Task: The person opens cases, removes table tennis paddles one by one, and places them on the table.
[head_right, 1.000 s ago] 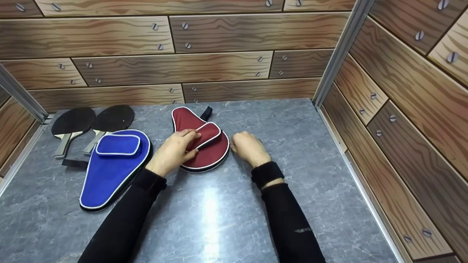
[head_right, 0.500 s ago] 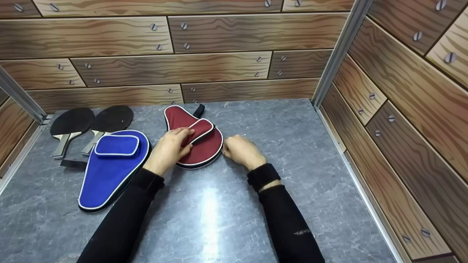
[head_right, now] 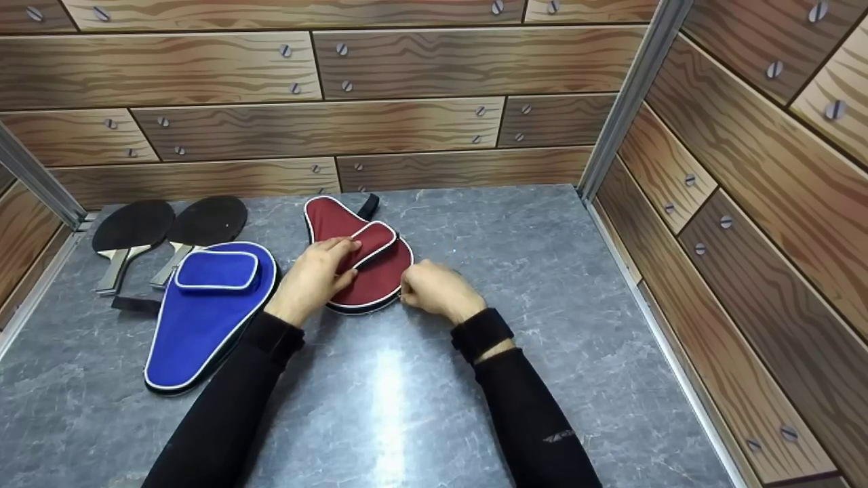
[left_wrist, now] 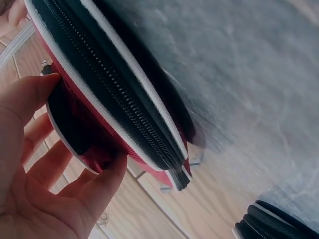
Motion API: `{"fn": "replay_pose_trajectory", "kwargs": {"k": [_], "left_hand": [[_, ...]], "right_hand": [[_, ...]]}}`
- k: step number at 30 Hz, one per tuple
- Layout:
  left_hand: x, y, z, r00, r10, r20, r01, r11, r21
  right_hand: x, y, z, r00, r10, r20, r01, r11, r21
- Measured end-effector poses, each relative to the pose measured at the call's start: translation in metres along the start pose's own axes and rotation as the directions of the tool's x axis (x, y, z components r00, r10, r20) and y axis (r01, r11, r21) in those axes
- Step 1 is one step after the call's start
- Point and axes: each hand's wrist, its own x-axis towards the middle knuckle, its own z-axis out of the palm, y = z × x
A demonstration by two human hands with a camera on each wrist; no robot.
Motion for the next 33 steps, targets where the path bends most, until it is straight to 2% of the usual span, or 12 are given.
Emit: {"fn": "replay_pose_trajectory", "kwargs": {"k": [7, 12, 19, 26, 33], "left_hand": [[0.001, 0.0, 0.0, 1.0, 0.006, 0.005, -0.006, 1.0, -0.014], [0.0, 0.003, -0.003, 0.999, -0.006, 0.038, 0.006, 1.0, -0.016], [-0.001, 0.014, -0.005, 0.995, -0.005, 0.098, 0.004, 1.0, 0.001], [-0.001, 0.024, -0.003, 0.992, 0.03, 0.122, -0.026, 0.999, -0.032], [-0.002, 0.037, -0.003, 0.987, 0.07, 0.146, -0.066, 0.997, -0.032]], "right_hand": [[0.002, -0.015, 0.004, 0.998, -0.049, 0.043, 0.05, 0.999, -0.006], [0.001, -0.014, 0.002, 0.996, -0.075, 0.039, 0.075, 0.997, -0.001], [-0.005, 0.003, -0.007, 0.999, -0.013, 0.051, 0.011, 1.0, 0.027], [-0.013, 0.023, -0.018, 0.997, 0.031, 0.064, -0.034, 0.998, 0.047], [-0.022, 0.041, -0.025, 0.995, 0.092, 0.038, -0.094, 0.993, 0.072]]}}
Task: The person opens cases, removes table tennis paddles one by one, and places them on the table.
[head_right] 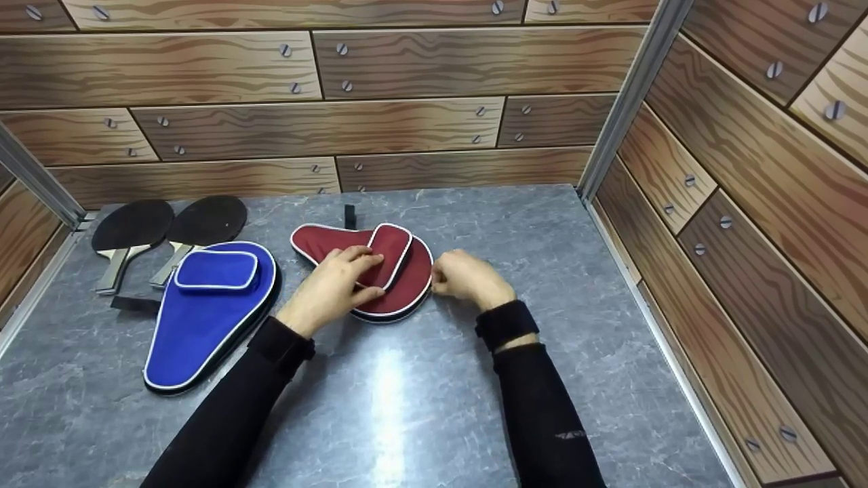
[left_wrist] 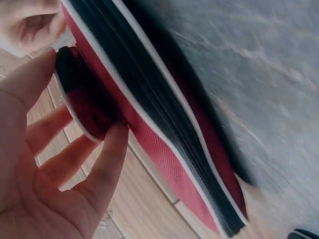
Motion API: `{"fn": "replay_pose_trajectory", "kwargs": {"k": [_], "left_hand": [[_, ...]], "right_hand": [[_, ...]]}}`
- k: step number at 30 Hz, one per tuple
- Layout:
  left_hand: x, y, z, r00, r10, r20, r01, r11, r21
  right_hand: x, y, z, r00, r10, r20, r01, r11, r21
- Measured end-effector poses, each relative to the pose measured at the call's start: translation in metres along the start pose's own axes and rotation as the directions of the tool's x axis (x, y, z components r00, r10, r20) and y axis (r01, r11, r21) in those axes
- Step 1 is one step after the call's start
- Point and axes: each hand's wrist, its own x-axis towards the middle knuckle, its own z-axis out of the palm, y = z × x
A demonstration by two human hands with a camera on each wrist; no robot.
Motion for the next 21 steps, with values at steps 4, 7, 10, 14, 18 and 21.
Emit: {"fn": "replay_pose_trajectory", "kwargs": {"k": [4, 7, 10, 14, 18, 21], "left_hand": [[-0.001, 0.009, -0.001, 1.0, 0.013, 0.017, -0.013, 1.0, 0.003], [-0.001, 0.014, -0.001, 0.999, 0.032, 0.034, -0.032, 0.999, 0.004], [0.0, 0.016, -0.001, 0.996, 0.068, 0.061, -0.066, 0.997, -0.027], [0.001, 0.011, -0.006, 0.986, 0.112, 0.126, -0.101, 0.991, -0.091], [0.0, -0.002, -0.015, 0.976, 0.121, 0.181, -0.103, 0.989, -0.107], [-0.003, -0.013, -0.023, 0.974, 0.115, 0.197, -0.099, 0.991, -0.089]], "right_hand": [[-0.003, 0.009, -0.004, 0.999, 0.038, -0.027, -0.039, 0.999, -0.025], [-0.005, 0.015, -0.004, 0.996, 0.051, -0.071, -0.055, 0.997, -0.053], [-0.005, 0.022, -0.003, 0.988, 0.055, -0.141, -0.068, 0.994, -0.089], [-0.004, 0.029, 0.0, 0.975, 0.072, -0.208, -0.098, 0.988, -0.116], [-0.002, 0.033, 0.001, 0.97, 0.094, -0.224, -0.121, 0.987, -0.108], [0.0, 0.034, 0.002, 0.967, 0.105, -0.232, -0.132, 0.985, -0.107]]}}
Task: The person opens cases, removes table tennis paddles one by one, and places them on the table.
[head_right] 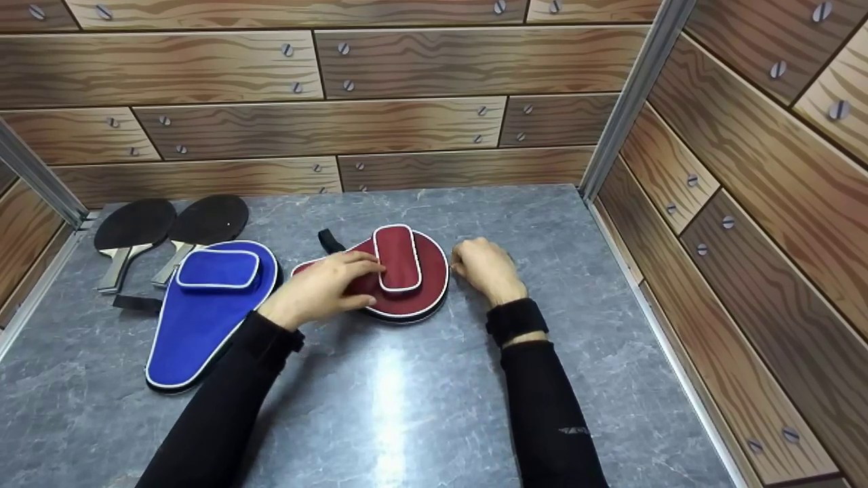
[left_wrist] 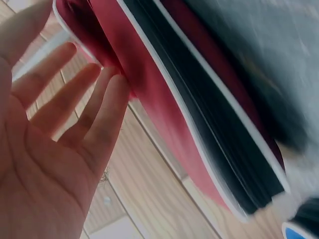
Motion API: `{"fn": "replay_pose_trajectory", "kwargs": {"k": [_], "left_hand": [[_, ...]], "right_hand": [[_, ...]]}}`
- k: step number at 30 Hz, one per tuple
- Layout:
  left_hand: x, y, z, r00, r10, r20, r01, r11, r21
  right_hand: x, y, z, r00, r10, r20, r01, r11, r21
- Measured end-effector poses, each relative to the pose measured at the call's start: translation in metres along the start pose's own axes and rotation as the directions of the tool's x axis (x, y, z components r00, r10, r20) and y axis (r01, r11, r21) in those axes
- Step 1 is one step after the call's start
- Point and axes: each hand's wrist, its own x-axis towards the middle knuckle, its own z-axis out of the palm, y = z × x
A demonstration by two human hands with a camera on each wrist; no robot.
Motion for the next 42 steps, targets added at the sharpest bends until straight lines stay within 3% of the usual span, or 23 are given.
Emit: {"fn": "replay_pose_trajectory", "kwargs": {"k": [7, 14, 42], "left_hand": [[-0.015, -0.023, -0.01, 0.997, -0.059, 0.044, 0.054, 0.993, 0.107], [-0.023, -0.037, -0.012, 0.992, -0.111, 0.058, 0.105, 0.989, 0.101], [-0.013, -0.038, 0.001, 0.982, -0.171, -0.083, 0.179, 0.978, 0.105]], "right_hand": [[0.002, 0.003, 0.002, 1.0, 0.006, -0.015, -0.006, 1.0, -0.008], [0.002, 0.003, 0.003, 1.0, -0.007, -0.023, 0.007, 1.0, -0.006], [0.002, 0.005, 0.001, 0.999, -0.045, 0.002, 0.045, 0.997, 0.063]]}}
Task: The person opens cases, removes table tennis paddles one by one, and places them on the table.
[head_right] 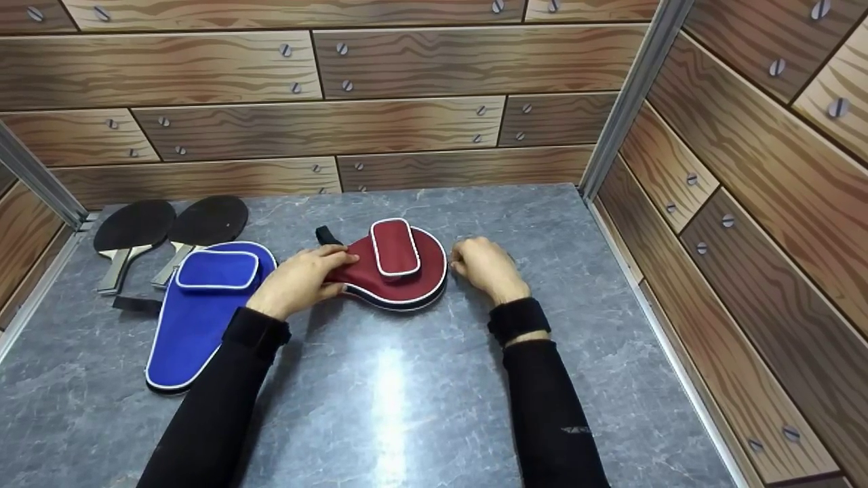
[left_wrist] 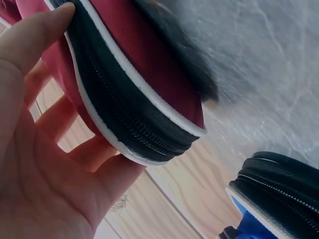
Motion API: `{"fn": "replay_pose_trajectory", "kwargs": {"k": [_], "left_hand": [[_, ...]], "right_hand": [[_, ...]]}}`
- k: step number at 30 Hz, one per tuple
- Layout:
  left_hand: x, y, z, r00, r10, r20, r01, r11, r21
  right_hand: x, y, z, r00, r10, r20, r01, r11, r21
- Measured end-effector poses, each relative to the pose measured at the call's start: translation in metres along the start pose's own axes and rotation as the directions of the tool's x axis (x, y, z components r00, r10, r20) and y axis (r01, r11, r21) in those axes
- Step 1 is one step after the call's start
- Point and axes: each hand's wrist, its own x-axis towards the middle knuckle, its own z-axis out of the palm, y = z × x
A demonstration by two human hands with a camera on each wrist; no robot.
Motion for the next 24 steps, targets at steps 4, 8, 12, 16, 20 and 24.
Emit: {"fn": "replay_pose_trajectory", "kwargs": {"k": [4, 8, 12, 16, 20, 24], "left_hand": [[0.0, -0.001, 0.001, 0.999, -0.022, -0.027, 0.022, 1.0, -0.001], [-0.001, -0.002, 0.003, 0.997, -0.045, -0.059, 0.044, 0.999, -0.009], [-0.002, -0.002, 0.004, 0.994, -0.069, -0.089, 0.068, 0.998, -0.01], [-0.002, -0.003, 0.005, 0.99, -0.099, -0.104, 0.1, 0.995, 0.001], [-0.001, -0.004, 0.007, 0.988, -0.111, -0.105, 0.112, 0.994, 0.006], [-0.001, -0.005, 0.007, 0.988, -0.107, -0.11, 0.109, 0.994, 0.012]], "right_hand": [[-0.001, -0.002, -0.001, 1.0, -0.014, 0.01, 0.013, 1.0, 0.008], [-0.001, -0.006, -0.002, 1.0, -0.021, 0.019, 0.02, 1.0, 0.017], [0.0, -0.011, -0.002, 0.999, -0.03, 0.026, 0.029, 0.999, 0.031], [0.0, -0.017, -0.003, 0.999, -0.033, 0.039, 0.031, 0.999, 0.04], [0.0, -0.02, -0.003, 0.998, -0.029, 0.062, 0.026, 0.998, 0.049], [0.0, -0.023, -0.003, 0.996, -0.027, 0.088, 0.022, 0.998, 0.058]]}}
